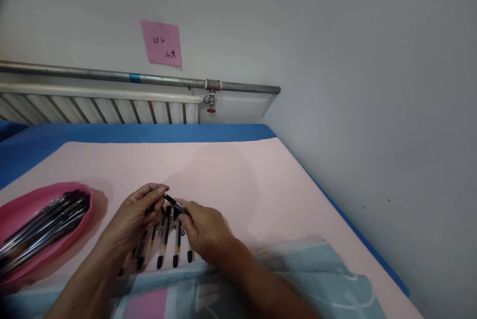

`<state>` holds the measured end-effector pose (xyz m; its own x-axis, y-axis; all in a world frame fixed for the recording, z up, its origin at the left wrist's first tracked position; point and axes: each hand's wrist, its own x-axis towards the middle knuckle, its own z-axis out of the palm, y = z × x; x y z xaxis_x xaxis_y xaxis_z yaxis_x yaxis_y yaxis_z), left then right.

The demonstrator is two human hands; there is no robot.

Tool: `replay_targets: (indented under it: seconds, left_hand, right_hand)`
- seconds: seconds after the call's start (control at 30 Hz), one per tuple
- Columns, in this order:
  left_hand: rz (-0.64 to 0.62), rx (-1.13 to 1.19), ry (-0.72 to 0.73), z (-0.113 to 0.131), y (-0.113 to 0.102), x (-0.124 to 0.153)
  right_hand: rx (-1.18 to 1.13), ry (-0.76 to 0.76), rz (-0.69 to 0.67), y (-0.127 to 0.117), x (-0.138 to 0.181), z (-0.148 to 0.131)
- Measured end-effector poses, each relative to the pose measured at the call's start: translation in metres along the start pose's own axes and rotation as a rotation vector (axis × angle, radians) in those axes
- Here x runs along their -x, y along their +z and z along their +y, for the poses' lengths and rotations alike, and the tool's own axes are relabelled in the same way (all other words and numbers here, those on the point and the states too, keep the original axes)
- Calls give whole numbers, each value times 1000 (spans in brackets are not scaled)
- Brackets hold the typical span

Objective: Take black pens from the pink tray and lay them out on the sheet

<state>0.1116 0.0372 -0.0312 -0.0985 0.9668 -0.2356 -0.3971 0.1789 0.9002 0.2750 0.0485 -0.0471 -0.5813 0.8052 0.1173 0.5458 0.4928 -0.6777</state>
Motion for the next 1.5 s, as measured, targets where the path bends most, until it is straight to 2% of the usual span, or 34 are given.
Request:
replay_targets:
  seconds: [0.2,0.47,0.6,0.97,1.3,1.5]
  left_hand:
    - [-2,-132,90,-2,2,2]
    - [34,-96,-56,-3,5,0]
    - [16,-72,-22,-6,4,-1]
    - [71,-6,4,-4,2,-1]
    - [89,-26,37,0,3,1]
    - [72,-26,65,1,2,1]
  right_hand:
    - [-27,0,0,-2,0,-1]
    - [-12,-11,-1,-2,-1,0]
    - [1,-2,11,-1,-1,1]
    - [21,32,17,1,0,2]
    - [-105,48,-52,0,2,-3]
    - [-265,89,-83,0,2,-5]
